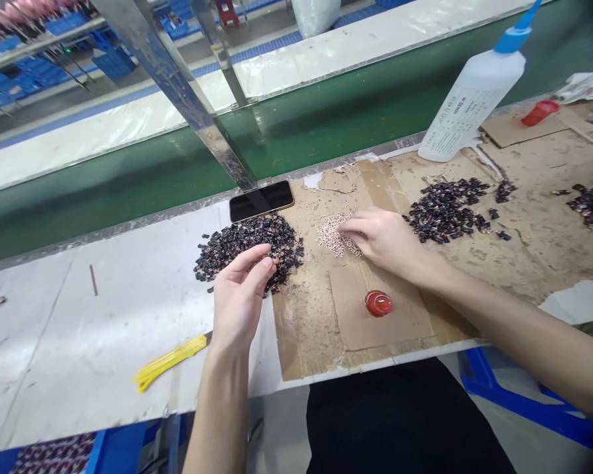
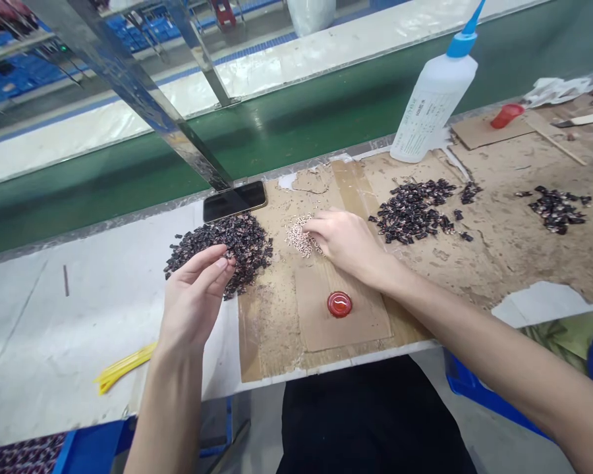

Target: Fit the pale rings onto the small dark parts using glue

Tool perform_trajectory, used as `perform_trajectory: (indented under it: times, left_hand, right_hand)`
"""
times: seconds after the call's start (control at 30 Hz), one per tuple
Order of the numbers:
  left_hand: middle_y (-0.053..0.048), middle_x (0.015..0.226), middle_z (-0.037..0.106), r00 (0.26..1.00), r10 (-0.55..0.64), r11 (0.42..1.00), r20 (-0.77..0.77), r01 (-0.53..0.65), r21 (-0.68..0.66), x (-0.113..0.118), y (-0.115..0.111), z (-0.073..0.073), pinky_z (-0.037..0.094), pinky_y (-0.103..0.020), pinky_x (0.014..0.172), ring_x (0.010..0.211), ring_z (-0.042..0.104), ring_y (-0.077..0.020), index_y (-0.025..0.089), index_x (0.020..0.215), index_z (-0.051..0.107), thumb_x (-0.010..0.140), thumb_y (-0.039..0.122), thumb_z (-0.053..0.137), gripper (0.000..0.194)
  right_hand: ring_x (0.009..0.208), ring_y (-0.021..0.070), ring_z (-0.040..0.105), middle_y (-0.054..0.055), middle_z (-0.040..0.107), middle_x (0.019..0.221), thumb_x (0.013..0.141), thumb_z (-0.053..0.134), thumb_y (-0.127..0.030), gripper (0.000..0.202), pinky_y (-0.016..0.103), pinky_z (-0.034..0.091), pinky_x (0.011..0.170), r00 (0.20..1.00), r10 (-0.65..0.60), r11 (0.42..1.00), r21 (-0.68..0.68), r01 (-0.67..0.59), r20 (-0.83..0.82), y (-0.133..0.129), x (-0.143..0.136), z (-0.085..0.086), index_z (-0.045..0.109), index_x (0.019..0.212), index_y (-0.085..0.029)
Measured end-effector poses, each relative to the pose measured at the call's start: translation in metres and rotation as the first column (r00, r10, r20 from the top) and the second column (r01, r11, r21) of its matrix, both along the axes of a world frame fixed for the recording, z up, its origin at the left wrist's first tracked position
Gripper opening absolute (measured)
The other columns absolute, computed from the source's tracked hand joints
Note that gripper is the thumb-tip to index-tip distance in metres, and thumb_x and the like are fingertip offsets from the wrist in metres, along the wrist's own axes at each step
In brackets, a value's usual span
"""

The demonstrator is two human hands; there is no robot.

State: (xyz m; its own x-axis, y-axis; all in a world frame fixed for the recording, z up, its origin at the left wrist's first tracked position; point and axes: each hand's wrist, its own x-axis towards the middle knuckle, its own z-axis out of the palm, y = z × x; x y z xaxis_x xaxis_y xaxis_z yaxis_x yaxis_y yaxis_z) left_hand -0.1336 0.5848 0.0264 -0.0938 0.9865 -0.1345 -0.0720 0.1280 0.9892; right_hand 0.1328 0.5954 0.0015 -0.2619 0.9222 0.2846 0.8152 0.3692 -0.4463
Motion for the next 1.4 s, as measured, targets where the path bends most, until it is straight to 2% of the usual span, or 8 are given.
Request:
perform_trajectory:
  times: [0.1, 0.23, 0.37, 0.53, 0.7, 0.83, 1.23, 1.4]
  left_hand:
    - [-0.002, 0.086, 0.079, 0.998, 0.023, 1.0, 0.065, -0.022, -0.009, 0.006, -0.011, 0.005, 0.06, -0.022, 0.081, 0.082, 0.074, -0.0127, 0.021, 0.093, 0.082, 0.07, 0.025, 0.09, 0.025]
    - [-0.001, 0.083, 0.079, 0.993, 0.035, 0.999, 0.111, -0.035, -0.001, 0.025, -0.032, 0.01, 0.06, -0.017, 0.073, 0.074, 0.073, -0.0107, 0.021, 0.087, 0.083, 0.063, 0.023, 0.095, 0.027]
    - [0.001, 0.078, 0.078, 0.987, -0.107, 0.994, 0.117, 0.108, 0.0, 0.059, -0.055, 0.018, 0.059, -0.013, 0.062, 0.064, 0.072, -0.0087, 0.023, 0.082, 0.082, 0.066, 0.02, 0.094, 0.02]
    - [0.0, 0.081, 0.078, 0.958, -0.265, 0.95, -0.109, 0.279, 0.138, 0.093, -0.072, 0.03, 0.06, -0.016, 0.064, 0.069, 0.073, -0.0108, 0.025, 0.087, 0.081, 0.08, 0.016, 0.084, 0.012]
    - [-0.002, 0.09, 0.078, 0.853, -0.258, 0.817, -0.453, 0.443, 0.369, 0.099, -0.076, 0.03, 0.06, -0.021, 0.075, 0.078, 0.073, -0.0125, 0.023, 0.101, 0.078, 0.091, 0.01, 0.071, 0.018]
    - [-0.003, 0.096, 0.08, 0.789, -0.179, 0.734, -0.588, 0.505, 0.454, 0.099, -0.079, 0.027, 0.06, -0.022, 0.08, 0.081, 0.076, -0.0143, 0.021, 0.109, 0.075, 0.089, 0.005, 0.071, 0.026]
    - [-0.005, 0.083, 0.079, 0.702, 0.129, 0.581, -0.701, 0.519, 0.627, 0.097, -0.081, 0.018, 0.059, -0.022, 0.066, 0.071, 0.076, -0.0136, 0.015, 0.099, 0.071, 0.091, 0.005, 0.069, 0.013]
    - [-0.003, 0.086, 0.079, 0.784, 0.092, 0.614, -0.614, 0.44, 0.655, 0.097, -0.085, 0.013, 0.061, -0.02, 0.072, 0.074, 0.075, -0.0111, 0.016, 0.1, 0.069, 0.087, -0.001, 0.07, 0.021]
  right_hand:
    - [0.089, 0.0212, 0.073, 0.005, 0.08, 0.099, 0.094, 0.065, -0.02, 0.015, 0.038, 0.057, 0.084, 0.949, -0.136, 0.99, -0.011, 0.138, -0.286, -0.022, 0.01, 0.011, 0.08, 0.098, -0.022]
    - [0.073, 0.016, 0.074, 0.003, 0.079, 0.081, 0.077, 0.086, -0.03, 0.016, 0.03, 0.063, 0.07, 0.492, -0.398, 0.917, -0.355, 0.183, -0.774, -0.065, 0.02, 0.027, 0.078, 0.087, -0.021]
    - [0.063, 0.0086, 0.07, -0.002, 0.075, 0.075, 0.073, 0.091, -0.031, 0.024, 0.019, 0.06, 0.061, 0.098, -0.525, 0.84, -0.533, -0.098, -0.845, -0.095, 0.018, 0.031, 0.075, 0.088, -0.022]
    - [0.063, 0.0066, 0.069, -0.004, 0.072, 0.072, 0.077, 0.089, -0.027, 0.021, 0.016, 0.059, 0.062, -0.074, -0.591, 0.789, -0.556, -0.261, -0.803, -0.11, 0.011, 0.033, 0.076, 0.093, -0.023]
    - [0.065, 0.0054, 0.071, -0.003, 0.075, 0.072, 0.079, 0.087, -0.024, 0.016, 0.012, 0.059, 0.065, -0.082, -0.548, 0.816, -0.511, -0.269, -0.832, -0.115, 0.008, 0.035, 0.079, 0.093, -0.024]
    - [0.068, 0.0083, 0.075, -0.001, 0.08, 0.077, 0.078, 0.088, -0.02, 0.019, 0.013, 0.063, 0.067, 0.062, -0.449, 0.886, -0.453, -0.095, -0.891, -0.118, 0.007, 0.033, 0.08, 0.094, -0.025]
    - [0.074, 0.0157, 0.08, -0.004, 0.083, 0.083, 0.07, 0.09, -0.005, 0.038, 0.024, 0.07, 0.076, 0.479, -0.258, 0.956, -0.15, 0.253, -0.839, -0.126, -0.008, 0.041, 0.081, 0.099, -0.029]
    - [0.082, 0.0144, 0.08, -0.002, 0.082, 0.093, 0.08, 0.082, -0.007, 0.031, 0.023, 0.068, 0.08, 0.492, -0.239, 0.968, -0.167, 0.186, -0.837, -0.13, -0.011, 0.037, 0.08, 0.102, -0.028]
